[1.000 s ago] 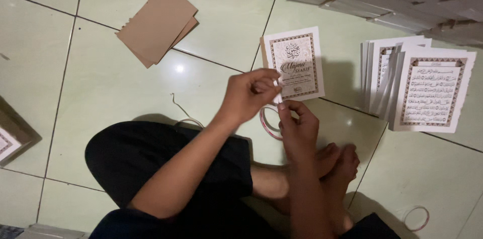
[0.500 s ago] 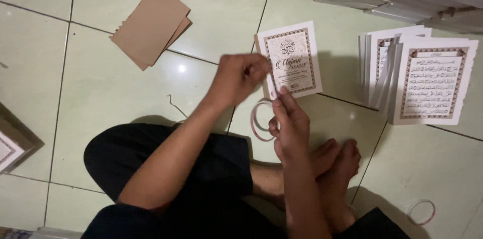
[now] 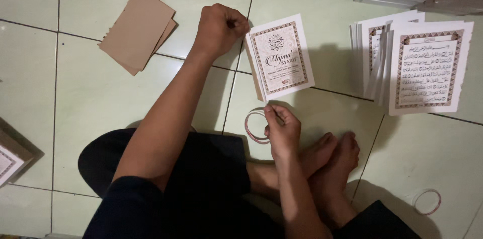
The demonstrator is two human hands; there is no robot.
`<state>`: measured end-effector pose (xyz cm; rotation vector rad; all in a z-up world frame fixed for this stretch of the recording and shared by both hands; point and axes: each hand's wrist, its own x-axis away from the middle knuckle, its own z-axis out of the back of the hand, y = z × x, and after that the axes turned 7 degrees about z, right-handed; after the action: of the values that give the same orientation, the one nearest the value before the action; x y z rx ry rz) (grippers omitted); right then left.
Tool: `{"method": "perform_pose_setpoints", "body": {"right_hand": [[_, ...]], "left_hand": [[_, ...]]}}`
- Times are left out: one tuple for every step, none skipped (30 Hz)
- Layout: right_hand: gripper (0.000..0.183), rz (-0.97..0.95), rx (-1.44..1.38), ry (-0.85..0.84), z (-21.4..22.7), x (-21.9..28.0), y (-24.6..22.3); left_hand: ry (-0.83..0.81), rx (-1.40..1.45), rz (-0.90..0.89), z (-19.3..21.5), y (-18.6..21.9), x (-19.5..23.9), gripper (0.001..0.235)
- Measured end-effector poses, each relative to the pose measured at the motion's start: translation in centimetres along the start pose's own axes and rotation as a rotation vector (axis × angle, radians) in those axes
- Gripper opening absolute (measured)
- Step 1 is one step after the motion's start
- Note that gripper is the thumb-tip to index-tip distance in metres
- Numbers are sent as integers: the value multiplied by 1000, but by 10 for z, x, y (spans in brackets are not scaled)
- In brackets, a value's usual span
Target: The person sits on the floor and tapes the spines of small books using a roll of tape. They pick up a book, apply tape to the spine, and place it on a stack. The person handles the books and tape by hand.
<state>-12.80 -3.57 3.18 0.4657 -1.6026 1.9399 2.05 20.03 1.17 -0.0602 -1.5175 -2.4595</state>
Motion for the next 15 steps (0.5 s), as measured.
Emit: {"method": "perform_pose_setpoints", "body": {"right_hand": [[16, 44, -38, -6, 2, -4, 9], [10, 87, -77, -15, 3, -8, 18], [10, 86, -78, -18, 3, -9, 18], [12, 70, -89, -29, 4, -10, 18], [15, 55, -99, -41, 5, -10, 19], [15, 54, -100, -38, 5, -10, 18], [12, 19, -150, -45, 4, -9, 17], [10, -16, -199, -51, 4, -8, 16], [10, -18, -199, -49, 5, -8, 18], [10, -20, -195, -54, 5, -9, 20], [10, -23, -190, -59, 5, -10, 21], [10, -24, -191, -60, 4, -9, 21], [10, -25, -183, -68, 4, -9, 21], [10, -26, -176, -77, 4, -9, 21], [10, -26, -176, -77, 3, -7, 19]], "left_hand": [[6, 1, -33, -2, -2, -1, 16], [13, 2, -66, -3, -5, -2, 18], [14, -1, -64, -2, -3, -1, 18], [16, -7, -56, -2, 0, 0, 15], [18, -12, -49, -2, 2, 0, 16], [15, -12, -49, -2, 2, 0, 16], [10, -13, -25, -2, 3, -1, 15], [5, -13, 1, -2, 3, 0, 15], [2, -13, 1, -2, 3, -1, 15], [3, -35, -11, -1, 3, -1, 13], [5, -56, -24, 0, 3, -2, 12], [4, -57, -23, 1, 2, -2, 12], [-4, -59, -23, 1, 2, -1, 14], [-11, -60, -23, 2, 1, -1, 15], [-11, -60, -23, 2, 2, 0, 15]]}}
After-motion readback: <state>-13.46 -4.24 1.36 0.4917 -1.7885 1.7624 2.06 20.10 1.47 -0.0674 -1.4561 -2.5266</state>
